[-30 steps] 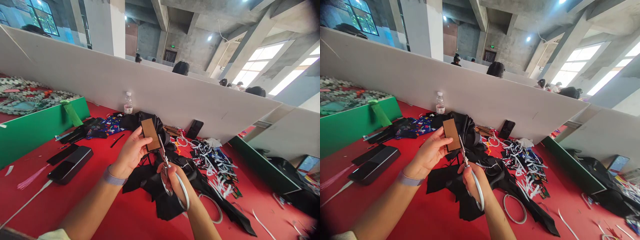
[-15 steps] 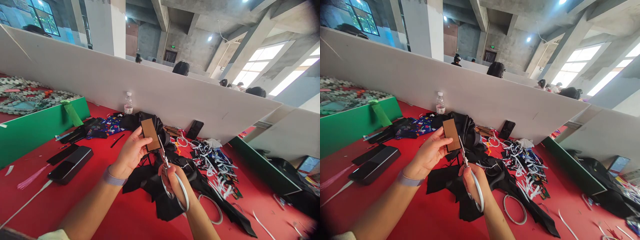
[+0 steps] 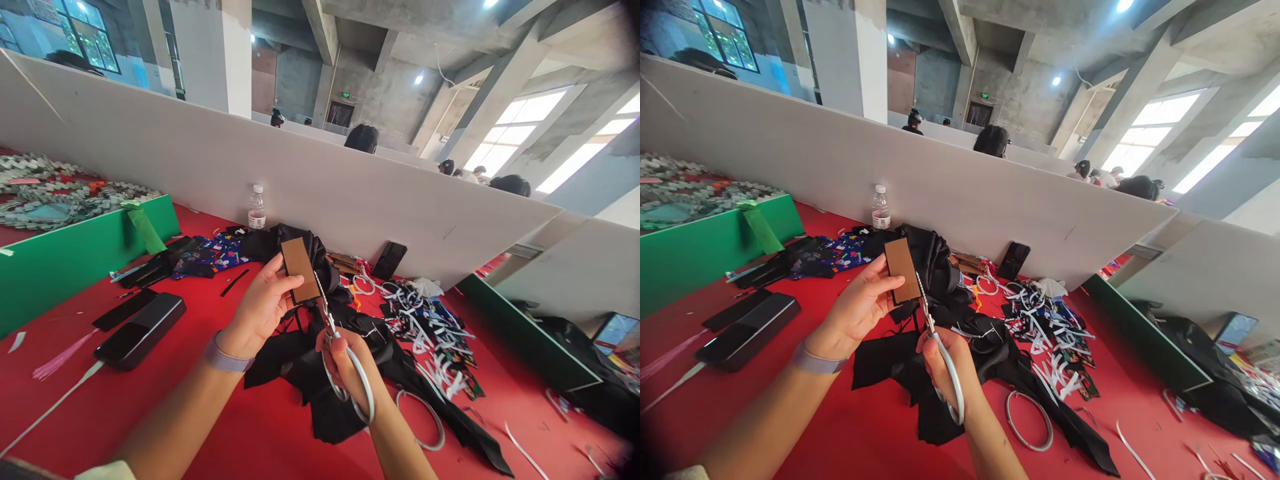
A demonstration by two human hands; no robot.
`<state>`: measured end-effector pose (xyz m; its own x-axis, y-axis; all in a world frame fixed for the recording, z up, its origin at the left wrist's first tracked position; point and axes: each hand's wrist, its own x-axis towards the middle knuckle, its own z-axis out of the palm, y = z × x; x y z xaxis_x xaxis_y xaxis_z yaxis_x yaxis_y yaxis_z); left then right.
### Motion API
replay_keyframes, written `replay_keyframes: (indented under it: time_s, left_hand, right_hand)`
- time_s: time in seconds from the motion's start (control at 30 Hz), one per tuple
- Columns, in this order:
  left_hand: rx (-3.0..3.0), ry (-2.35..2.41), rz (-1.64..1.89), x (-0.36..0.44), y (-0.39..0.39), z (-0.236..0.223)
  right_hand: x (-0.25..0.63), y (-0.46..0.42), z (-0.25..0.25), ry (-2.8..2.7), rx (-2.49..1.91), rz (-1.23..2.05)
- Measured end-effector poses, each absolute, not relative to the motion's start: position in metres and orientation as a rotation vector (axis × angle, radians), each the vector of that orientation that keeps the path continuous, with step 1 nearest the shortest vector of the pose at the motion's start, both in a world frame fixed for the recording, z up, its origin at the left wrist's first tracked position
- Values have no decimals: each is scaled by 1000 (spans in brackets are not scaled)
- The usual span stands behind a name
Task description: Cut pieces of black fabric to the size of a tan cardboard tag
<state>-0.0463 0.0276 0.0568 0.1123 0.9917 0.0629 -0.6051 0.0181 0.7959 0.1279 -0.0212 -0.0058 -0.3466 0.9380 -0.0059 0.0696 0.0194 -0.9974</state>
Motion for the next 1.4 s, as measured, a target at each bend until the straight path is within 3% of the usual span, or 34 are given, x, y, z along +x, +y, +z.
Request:
replay_keyframes:
  time_s: [1.4]
  left_hand:
    - [819,639,1341,-42,28,54]
  right_hand:
    - [125,-23,-1,-1588,-1136,1306]
